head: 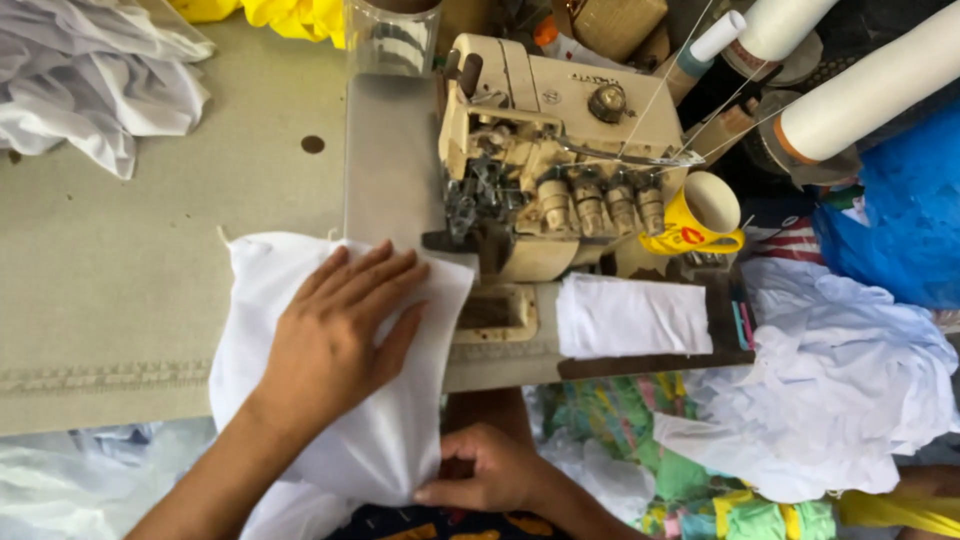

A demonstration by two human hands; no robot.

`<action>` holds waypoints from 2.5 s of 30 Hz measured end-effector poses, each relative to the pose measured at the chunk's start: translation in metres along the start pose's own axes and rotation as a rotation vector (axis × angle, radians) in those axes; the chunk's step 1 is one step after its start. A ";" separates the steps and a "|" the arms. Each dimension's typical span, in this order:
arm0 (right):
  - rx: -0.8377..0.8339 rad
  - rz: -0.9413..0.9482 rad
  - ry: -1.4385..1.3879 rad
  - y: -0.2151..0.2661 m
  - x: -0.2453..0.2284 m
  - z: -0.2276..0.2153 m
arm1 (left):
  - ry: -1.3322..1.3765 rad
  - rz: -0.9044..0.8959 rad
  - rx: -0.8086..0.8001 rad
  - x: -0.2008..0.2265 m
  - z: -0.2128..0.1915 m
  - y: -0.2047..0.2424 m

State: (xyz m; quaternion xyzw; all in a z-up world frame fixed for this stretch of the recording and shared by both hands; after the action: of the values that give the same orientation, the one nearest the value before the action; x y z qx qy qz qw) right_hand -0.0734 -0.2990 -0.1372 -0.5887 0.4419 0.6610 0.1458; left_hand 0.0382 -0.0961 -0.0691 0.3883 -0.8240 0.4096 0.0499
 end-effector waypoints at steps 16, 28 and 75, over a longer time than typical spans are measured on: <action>0.326 0.141 -0.336 0.015 0.062 -0.020 | 0.141 0.136 0.081 0.033 0.016 -0.022; 1.305 -0.360 0.346 0.112 0.078 -0.158 | 0.450 0.213 -0.143 0.087 0.160 -0.017; 1.111 -0.322 0.547 0.158 0.081 -0.252 | 0.443 -0.135 -0.409 0.087 0.195 -0.040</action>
State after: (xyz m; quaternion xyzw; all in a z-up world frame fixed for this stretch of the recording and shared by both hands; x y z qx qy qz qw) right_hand -0.0435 -0.6058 -0.1247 -0.6317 0.6459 0.1293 0.4086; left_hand 0.0510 -0.3018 -0.1380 0.3254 -0.8306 0.3058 0.3328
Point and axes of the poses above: each hand's wrist, its own y-axis away from the middle knuckle, its own z-axis out of the palm, x = y × z, the point moved 1 cm from there along -y, towards the middle knuckle, and after that the axes turned 2 degrees about -z, right-handed, at the moved point
